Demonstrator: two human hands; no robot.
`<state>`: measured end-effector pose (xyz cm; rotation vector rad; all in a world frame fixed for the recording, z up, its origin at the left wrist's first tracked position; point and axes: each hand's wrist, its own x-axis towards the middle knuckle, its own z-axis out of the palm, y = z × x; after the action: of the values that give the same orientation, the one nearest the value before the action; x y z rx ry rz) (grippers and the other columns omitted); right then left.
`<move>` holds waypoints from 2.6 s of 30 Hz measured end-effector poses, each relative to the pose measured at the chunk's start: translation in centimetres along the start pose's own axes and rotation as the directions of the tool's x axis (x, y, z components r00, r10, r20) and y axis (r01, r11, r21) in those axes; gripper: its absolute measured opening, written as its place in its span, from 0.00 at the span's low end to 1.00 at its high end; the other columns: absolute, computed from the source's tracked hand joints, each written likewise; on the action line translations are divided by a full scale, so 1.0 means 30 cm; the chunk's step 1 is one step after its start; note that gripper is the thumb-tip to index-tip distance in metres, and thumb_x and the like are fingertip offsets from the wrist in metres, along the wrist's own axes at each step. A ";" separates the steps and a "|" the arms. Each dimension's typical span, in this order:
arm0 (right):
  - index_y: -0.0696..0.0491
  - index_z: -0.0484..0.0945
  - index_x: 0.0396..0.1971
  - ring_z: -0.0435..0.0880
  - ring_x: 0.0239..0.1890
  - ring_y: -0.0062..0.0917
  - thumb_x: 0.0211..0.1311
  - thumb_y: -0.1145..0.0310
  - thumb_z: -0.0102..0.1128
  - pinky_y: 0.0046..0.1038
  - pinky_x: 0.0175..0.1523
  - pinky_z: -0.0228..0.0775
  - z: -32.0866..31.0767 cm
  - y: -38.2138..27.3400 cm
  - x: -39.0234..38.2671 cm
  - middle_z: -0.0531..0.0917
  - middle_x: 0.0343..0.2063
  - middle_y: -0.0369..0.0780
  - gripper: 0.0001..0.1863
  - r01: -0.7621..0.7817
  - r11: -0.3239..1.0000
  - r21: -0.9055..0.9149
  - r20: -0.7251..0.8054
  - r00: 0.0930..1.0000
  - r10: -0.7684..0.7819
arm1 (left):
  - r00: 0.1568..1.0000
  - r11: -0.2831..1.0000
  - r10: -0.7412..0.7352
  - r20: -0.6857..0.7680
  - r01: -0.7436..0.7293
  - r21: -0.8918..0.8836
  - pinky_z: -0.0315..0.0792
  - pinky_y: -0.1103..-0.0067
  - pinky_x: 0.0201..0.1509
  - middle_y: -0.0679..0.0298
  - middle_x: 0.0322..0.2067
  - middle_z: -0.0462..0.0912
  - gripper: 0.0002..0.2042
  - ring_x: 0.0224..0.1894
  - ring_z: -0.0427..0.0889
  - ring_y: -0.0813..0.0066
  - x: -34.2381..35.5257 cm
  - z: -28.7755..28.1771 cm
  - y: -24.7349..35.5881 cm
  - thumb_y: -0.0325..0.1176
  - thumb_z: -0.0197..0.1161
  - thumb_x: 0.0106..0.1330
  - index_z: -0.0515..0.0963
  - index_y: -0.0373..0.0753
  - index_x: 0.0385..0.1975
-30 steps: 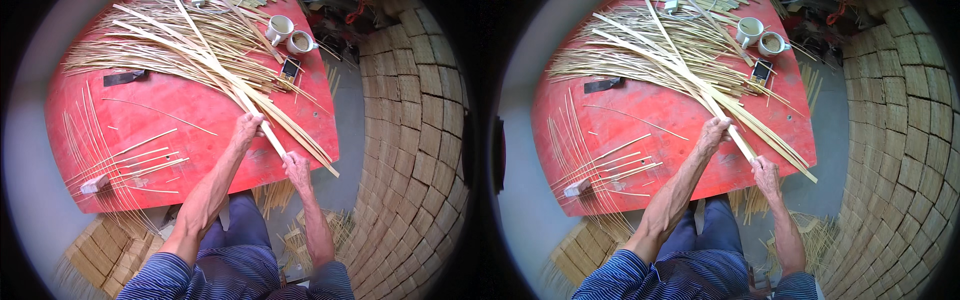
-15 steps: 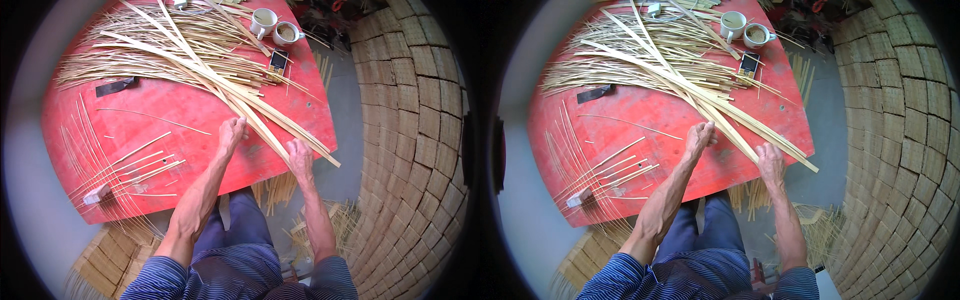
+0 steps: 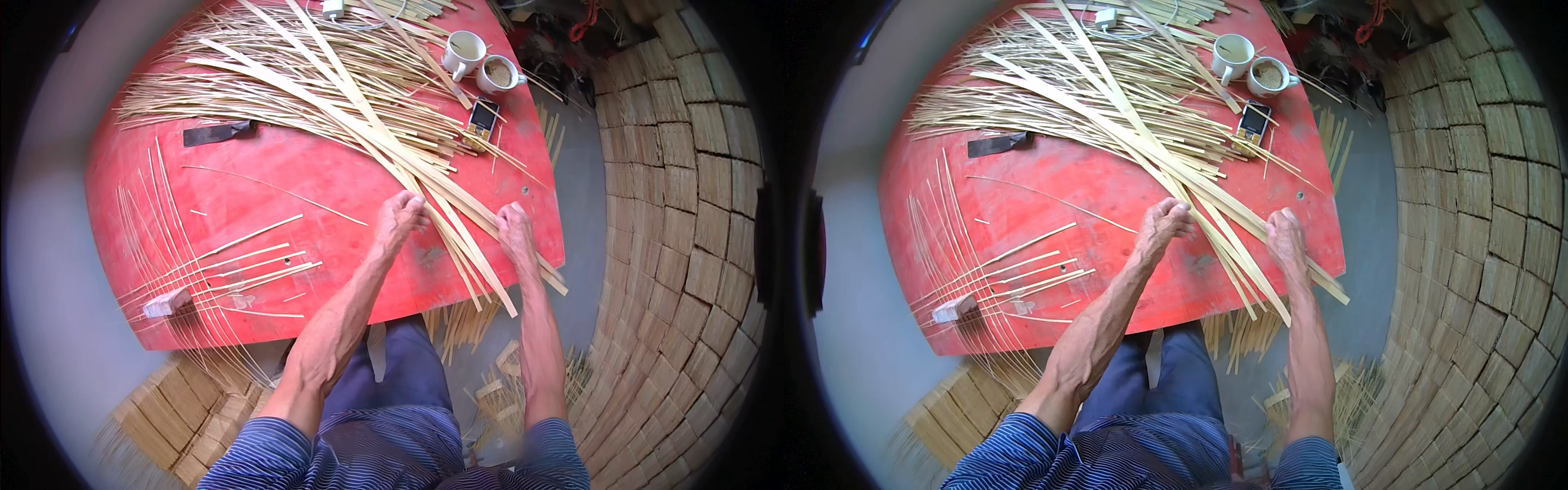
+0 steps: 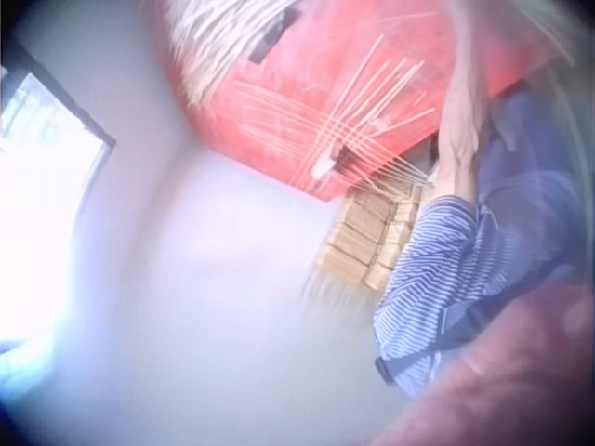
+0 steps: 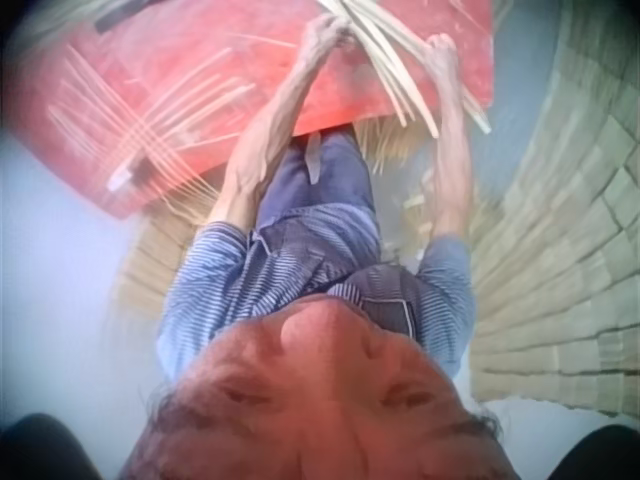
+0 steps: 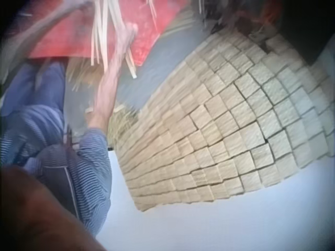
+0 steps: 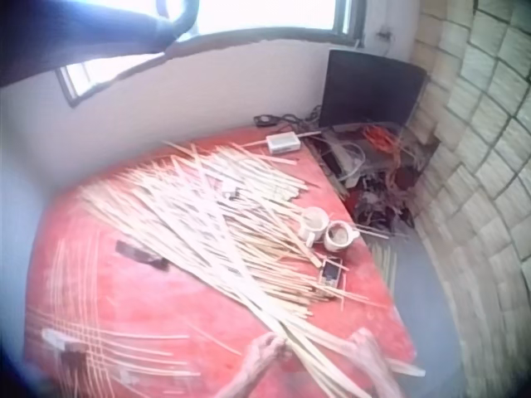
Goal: The person weaves thin bamboo strips into a grid pattern on a red work surface. They interlace the strips by hand, periodically tapping them with a wooden block to tighten the weave. The person also gathers and organizes additional bamboo strips from a nearby pile.
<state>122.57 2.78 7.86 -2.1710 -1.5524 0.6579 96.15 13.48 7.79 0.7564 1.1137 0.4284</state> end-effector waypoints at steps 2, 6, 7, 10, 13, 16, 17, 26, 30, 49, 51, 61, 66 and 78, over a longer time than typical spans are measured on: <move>0.59 0.78 0.27 0.79 0.29 0.39 0.61 0.72 0.57 0.39 0.36 0.69 -0.034 -0.066 -0.016 0.77 0.22 0.47 0.07 -0.078 0.991 0.106 0.020 0.997 0.076 | 0.999 0.998 -0.022 0.032 0.024 -0.064 0.79 0.77 0.39 0.57 0.37 0.85 0.21 0.37 0.86 0.71 0.010 0.019 0.014 0.45 0.60 0.71 0.75 0.32 0.50; 0.59 0.78 0.26 0.79 0.23 0.41 0.65 0.69 0.60 0.42 0.32 0.68 -0.090 -0.238 -0.104 0.78 0.19 0.49 0.10 -0.247 0.943 0.225 0.205 0.958 0.202 | 0.995 0.940 0.029 0.095 0.005 -0.341 0.80 0.80 0.36 0.58 0.40 0.85 0.24 0.40 0.85 0.72 0.034 0.050 -0.002 0.47 0.63 0.70 0.74 0.31 0.54; 0.59 0.79 0.27 0.79 0.21 0.40 0.66 0.68 0.60 0.41 0.31 0.68 -0.089 -0.248 -0.127 0.77 0.18 0.49 0.10 -0.235 0.934 0.270 0.212 0.961 0.180 | 0.996 0.925 0.045 0.077 -0.012 -0.380 0.80 0.80 0.35 0.58 0.39 0.85 0.23 0.39 0.85 0.73 0.038 0.069 0.001 0.46 0.63 0.70 0.75 0.31 0.53; 0.60 0.79 0.27 0.76 0.18 0.35 0.65 0.68 0.61 0.37 0.29 0.68 -0.049 -0.260 -0.184 0.76 0.15 0.47 0.11 -0.278 0.914 0.294 0.167 0.957 0.238 | 0.992 0.984 0.122 -0.009 -0.122 -0.132 0.79 0.81 0.33 0.62 0.32 0.86 0.15 0.30 0.83 0.77 0.027 0.105 0.023 0.41 0.63 0.70 0.81 0.33 0.43; 0.59 0.79 0.25 0.76 0.17 0.27 0.66 0.68 0.60 0.34 0.28 0.67 -0.029 -0.237 -0.210 0.76 0.14 0.43 0.12 -0.333 0.895 0.297 0.161 0.941 0.297 | 0.988 0.985 0.154 0.002 -0.153 0.074 0.79 0.80 0.33 0.62 0.32 0.86 0.14 0.30 0.82 0.78 0.021 0.136 0.060 0.39 0.62 0.70 0.81 0.33 0.42; 0.59 0.79 0.25 0.75 0.17 0.21 0.65 0.67 0.61 0.32 0.27 0.67 -0.023 -0.219 -0.210 0.76 0.13 0.38 0.12 -0.478 0.772 0.419 0.270 0.877 0.397 | 0.985 0.986 0.165 0.046 -0.165 -0.011 0.79 0.80 0.35 0.63 0.31 0.84 0.15 0.31 0.82 0.77 0.038 0.143 0.069 0.41 0.63 0.70 0.80 0.33 0.41; 0.59 0.79 0.25 0.75 0.17 0.20 0.64 0.67 0.61 0.31 0.27 0.67 -0.037 -0.213 -0.211 0.75 0.12 0.37 0.12 -0.537 0.722 0.438 0.320 0.843 0.433 | 0.991 0.993 0.114 0.066 -0.112 -0.025 0.79 0.80 0.35 0.63 0.32 0.84 0.15 0.31 0.82 0.77 0.045 0.139 0.062 0.41 0.63 0.70 0.80 0.33 0.42; 0.58 0.78 0.27 0.75 0.20 0.22 0.62 0.70 0.67 0.30 0.28 0.66 -0.106 -0.080 -0.192 0.77 0.16 0.39 0.09 -0.178 0.938 0.298 -0.095 0.972 0.215 | 0.949 0.995 -0.068 -0.307 0.087 0.047 0.75 0.80 0.27 0.59 0.29 0.81 0.18 0.24 0.81 0.76 0.046 0.029 0.003 0.44 0.62 0.71 0.75 0.31 0.44; 0.58 0.78 0.29 0.81 0.26 0.39 0.62 0.70 0.65 0.38 0.32 0.70 -0.122 -0.057 -0.118 0.80 0.22 0.46 0.08 -0.067 0.991 0.114 -0.197 0.976 0.089 | 0.903 0.976 0.096 -0.419 -0.003 0.218 0.71 0.82 0.25 0.60 0.30 0.82 0.19 0.24 0.80 0.78 0.176 -0.143 -0.111 0.43 0.63 0.71 0.73 0.31 0.46; 0.57 0.77 0.38 0.81 0.39 0.46 0.53 0.75 0.66 0.44 0.45 0.73 0.074 0.033 -0.419 0.80 0.34 0.48 0.12 -0.126 0.988 0.090 0.064 0.991 0.121 | 0.993 0.988 -0.101 -0.054 0.094 -0.124 0.77 0.74 0.44 0.69 0.40 0.84 0.08 0.39 0.82 0.78 0.303 -0.196 0.023 0.38 0.62 0.72 0.77 0.46 0.47; 0.58 0.77 0.38 0.81 0.40 0.46 0.52 0.76 0.65 0.43 0.45 0.73 0.113 0.043 -0.437 0.80 0.35 0.48 0.12 -0.099 0.994 0.043 0.029 0.995 0.098 | 0.996 0.989 -0.082 -0.029 0.078 -0.123 0.77 0.73 0.46 0.68 0.42 0.84 0.09 0.42 0.83 0.76 0.321 -0.202 0.018 0.38 0.61 0.73 0.77 0.46 0.48; 0.59 0.77 0.36 0.80 0.39 0.48 0.54 0.76 0.63 0.44 0.44 0.72 0.133 0.047 -0.418 0.79 0.33 0.49 0.09 -0.163 0.986 0.024 0.037 0.986 0.162 | 0.997 0.998 -0.011 0.077 0.015 -0.053 0.77 0.74 0.44 0.66 0.42 0.86 0.11 0.43 0.83 0.75 0.347 -0.163 0.047 0.38 0.62 0.71 0.78 0.44 0.49; 0.59 0.77 0.35 0.80 0.35 0.47 0.57 0.72 0.65 0.45 0.39 0.72 0.097 0.015 -0.364 0.79 0.30 0.49 0.09 -0.185 0.981 0.057 -0.021 0.982 0.186 | 0.999 0.995 0.010 0.034 -0.007 -0.101 0.78 0.75 0.44 0.66 0.43 0.86 0.13 0.42 0.84 0.75 0.289 -0.172 -0.019 0.38 0.63 0.70 0.78 0.42 0.50; 0.60 0.78 0.36 0.82 0.36 0.47 0.56 0.69 0.67 0.45 0.42 0.73 0.226 -0.135 -0.151 0.82 0.32 0.53 0.12 -0.180 0.965 0.191 0.034 0.984 0.177 | 1.000 0.995 0.015 -0.009 -0.016 -0.099 0.77 0.73 0.49 0.64 0.41 0.85 0.12 0.44 0.84 0.73 0.270 -0.151 -0.032 0.38 0.61 0.69 0.77 0.41 0.48</move>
<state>114.29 0.03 5.28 -2.1774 -1.2515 0.8483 95.17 19.62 0.84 0.6764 1.0871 0.4967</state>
